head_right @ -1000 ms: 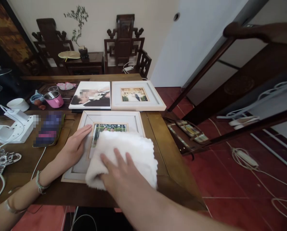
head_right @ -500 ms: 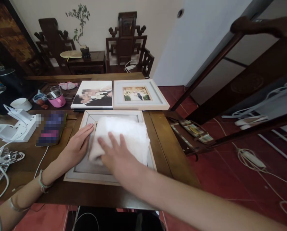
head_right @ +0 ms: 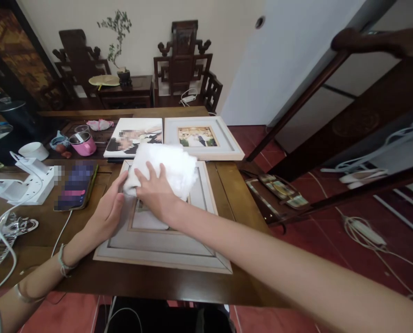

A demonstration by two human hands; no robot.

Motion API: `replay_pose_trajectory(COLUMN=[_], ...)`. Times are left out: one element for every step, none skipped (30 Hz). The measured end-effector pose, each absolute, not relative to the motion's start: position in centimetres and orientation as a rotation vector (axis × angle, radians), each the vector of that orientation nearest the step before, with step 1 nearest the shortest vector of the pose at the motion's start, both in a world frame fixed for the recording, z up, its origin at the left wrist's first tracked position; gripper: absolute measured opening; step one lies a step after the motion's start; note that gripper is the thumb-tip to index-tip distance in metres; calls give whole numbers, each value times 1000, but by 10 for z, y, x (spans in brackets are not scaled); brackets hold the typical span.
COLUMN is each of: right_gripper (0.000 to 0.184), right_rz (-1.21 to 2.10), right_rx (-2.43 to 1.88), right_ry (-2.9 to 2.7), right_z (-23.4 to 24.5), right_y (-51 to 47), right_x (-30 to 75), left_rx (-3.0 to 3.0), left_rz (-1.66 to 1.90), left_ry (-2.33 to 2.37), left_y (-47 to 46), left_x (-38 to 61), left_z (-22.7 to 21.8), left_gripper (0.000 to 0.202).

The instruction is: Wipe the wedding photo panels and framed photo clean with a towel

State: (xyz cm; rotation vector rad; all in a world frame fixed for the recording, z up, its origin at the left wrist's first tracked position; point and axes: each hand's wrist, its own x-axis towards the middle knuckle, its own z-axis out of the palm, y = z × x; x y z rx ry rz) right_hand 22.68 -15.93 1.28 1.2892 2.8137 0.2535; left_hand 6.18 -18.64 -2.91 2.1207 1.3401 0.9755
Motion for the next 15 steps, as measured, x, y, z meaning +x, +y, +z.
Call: replay_pose_trajectory(right_gripper=[37,37,36,34,33,31,30,28,27,27,26,25,24,26,30], right_rz=[248,220,180,134,85,32,-27,-88,-148,-211,-273,-326,-371,-406,-431], right_rx=[1264,1223,1179,1138,1100,1066,1034,1010,985,959,936,913,889,857,819], right_ry=[2823,2833,2844,2855,2864,2872,2880,2890,2907,2918,2915,2903,2884,2861,2840], right_z=[11,10,11,12,14,15,16,17,18,19,21,24,27,31,35], right_y=[-158,-161,-167,-176,-188,-201,-215,-228,-239,-248,-254,-258,-260,-260,-259], right_x=[223,221,219,217,216,216,216,217,218,220,222,224,226,227,227], left_rx=[2124,2127,2125,2117,2102,2081,2058,2038,2033,2046,2077,2120,2166,2206,2236], left_rz=[992,1002,1009,1018,1033,1054,1077,1094,1100,1093,1074,1046,1017,992,975], left_ry=[1334,1331,1328,1330,1335,1340,1348,1361,1377,1396,1413,1427,1436,1438,1435], left_y=[-186,-186,-186,-185,-185,-184,-184,-183,-182,-181,-179,-178,-177,-176,-175], left_x=[61,60,60,59,59,59,59,59,60,60,60,59,59,58,58], left_z=[-30,-31,-31,-32,-33,-33,-33,-33,-34,-34,-35,-36,-38,-40,-42], left_gripper=[64,65,65,65,65,63,61,58,55,51,48,45,43,42,42])
